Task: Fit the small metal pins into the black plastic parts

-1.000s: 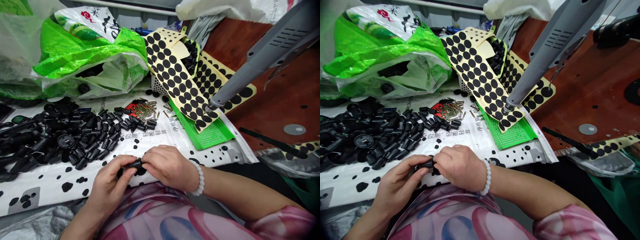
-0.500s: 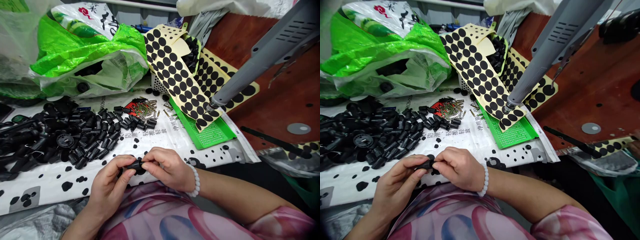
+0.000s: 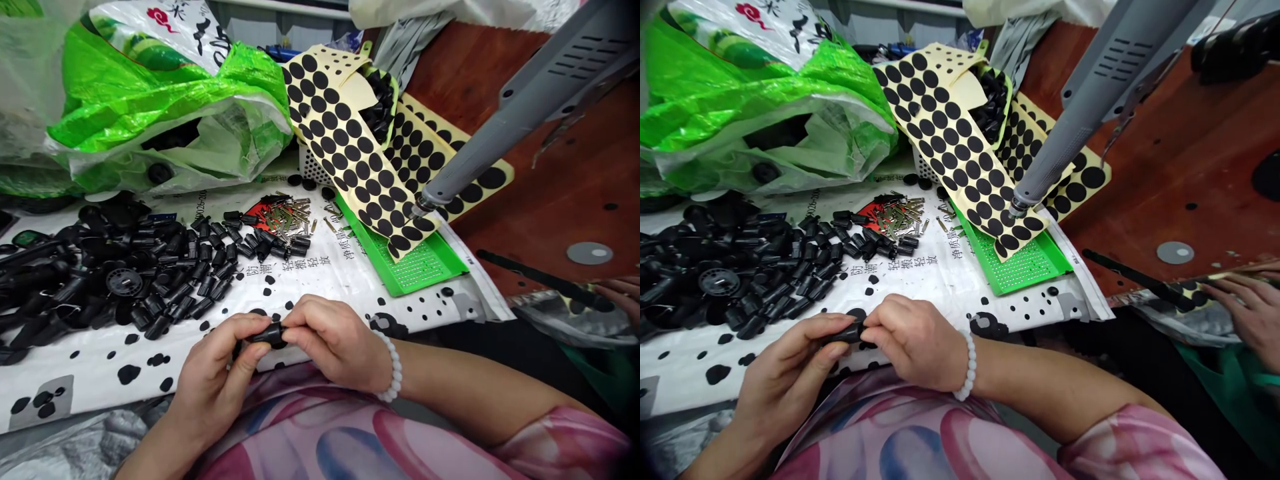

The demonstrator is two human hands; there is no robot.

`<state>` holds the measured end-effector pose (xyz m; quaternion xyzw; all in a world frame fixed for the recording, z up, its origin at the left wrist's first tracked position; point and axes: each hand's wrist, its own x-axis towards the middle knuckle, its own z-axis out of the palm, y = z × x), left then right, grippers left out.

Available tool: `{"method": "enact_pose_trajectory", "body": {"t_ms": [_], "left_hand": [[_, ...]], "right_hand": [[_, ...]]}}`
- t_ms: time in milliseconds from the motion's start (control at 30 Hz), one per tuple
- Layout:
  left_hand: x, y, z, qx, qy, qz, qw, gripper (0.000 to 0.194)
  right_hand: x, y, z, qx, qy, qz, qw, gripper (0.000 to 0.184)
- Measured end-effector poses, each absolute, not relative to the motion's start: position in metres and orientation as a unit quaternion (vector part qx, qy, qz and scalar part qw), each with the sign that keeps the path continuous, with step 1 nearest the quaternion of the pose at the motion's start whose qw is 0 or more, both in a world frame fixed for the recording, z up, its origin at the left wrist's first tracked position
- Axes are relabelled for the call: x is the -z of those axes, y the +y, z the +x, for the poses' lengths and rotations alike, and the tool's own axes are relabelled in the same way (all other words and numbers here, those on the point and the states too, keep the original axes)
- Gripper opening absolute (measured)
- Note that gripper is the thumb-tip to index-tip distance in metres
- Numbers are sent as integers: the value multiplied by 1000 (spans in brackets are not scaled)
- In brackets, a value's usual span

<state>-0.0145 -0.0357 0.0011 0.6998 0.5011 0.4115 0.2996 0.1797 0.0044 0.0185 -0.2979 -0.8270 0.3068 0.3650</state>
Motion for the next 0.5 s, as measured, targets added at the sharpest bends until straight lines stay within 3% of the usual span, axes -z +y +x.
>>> {"method": "enact_pose_trajectory", "body": {"t_ms": [100, 167, 233, 400, 500], "left_hand": [[-7, -37, -13, -373, 521, 599, 480, 12], [-7, -38, -12, -361, 518, 569, 527, 11], [-4, -40, -12, -381, 522, 582, 493, 11], [13, -43, -12, -443, 512, 674, 296, 20], [19, -41, -11, -449, 501, 691, 267, 19]], "right_hand": [[-17, 5, 179, -162, -891, -245, 346, 27], [-16, 5, 177, -151, -897, -238, 339, 29], [-16, 4, 175, -201, -877, -254, 355, 27], [-13, 0, 170, -420, -746, -332, 396, 13], [-9, 0, 167, -533, -654, -378, 383, 10]]}}
